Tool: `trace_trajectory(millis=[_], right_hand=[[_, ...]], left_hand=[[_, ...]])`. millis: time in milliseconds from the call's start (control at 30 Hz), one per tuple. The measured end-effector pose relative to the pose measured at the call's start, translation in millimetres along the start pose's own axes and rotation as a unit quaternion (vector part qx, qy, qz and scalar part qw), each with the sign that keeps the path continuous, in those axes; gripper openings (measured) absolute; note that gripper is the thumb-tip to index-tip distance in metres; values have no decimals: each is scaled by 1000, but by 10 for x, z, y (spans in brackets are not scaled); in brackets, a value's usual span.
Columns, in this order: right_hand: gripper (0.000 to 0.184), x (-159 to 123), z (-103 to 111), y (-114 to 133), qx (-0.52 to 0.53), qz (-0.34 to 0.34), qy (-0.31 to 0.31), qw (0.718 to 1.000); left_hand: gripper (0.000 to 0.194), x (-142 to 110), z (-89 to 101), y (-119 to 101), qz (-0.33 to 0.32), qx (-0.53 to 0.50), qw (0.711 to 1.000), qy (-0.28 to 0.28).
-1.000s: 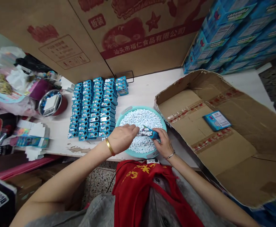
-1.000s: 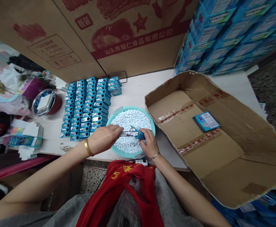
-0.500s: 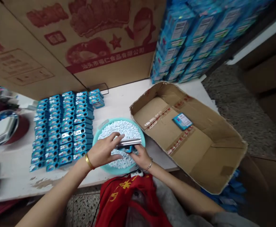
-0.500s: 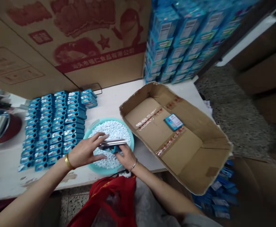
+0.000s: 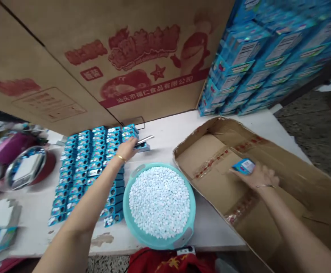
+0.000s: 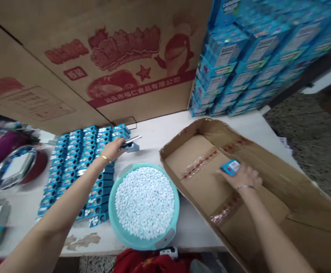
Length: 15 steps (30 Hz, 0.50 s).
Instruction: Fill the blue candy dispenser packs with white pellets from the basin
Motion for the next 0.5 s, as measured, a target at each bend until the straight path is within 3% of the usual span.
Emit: trace_trajectory(millis=[100,233,400,500], right_hand=[[104,36,-104,-164,-132,-18,73,988],[93,93,-164,-221,-149,51,103,982],[81,-94,-6,-71,6,168,131,977],[83,-389,192,259,151,156,114,970]], left_hand=[[28,268,-188,250,37,6,999,17],[35,347,-329,389,15,-15,998,-62],[45,81,-416,291,74,-40,991,-103],[39,-311,-501,71,52,-113,986,-113]])
Point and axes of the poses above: each hand's wrist, its own x-axis towards the middle knuckle, its own z-axis out of the back of the hand, y = z × x, the point moved 1 cm from there along x, towards the middle knuckle, and after that the axes turned 7 degrees about x, right-handed, at the moved point
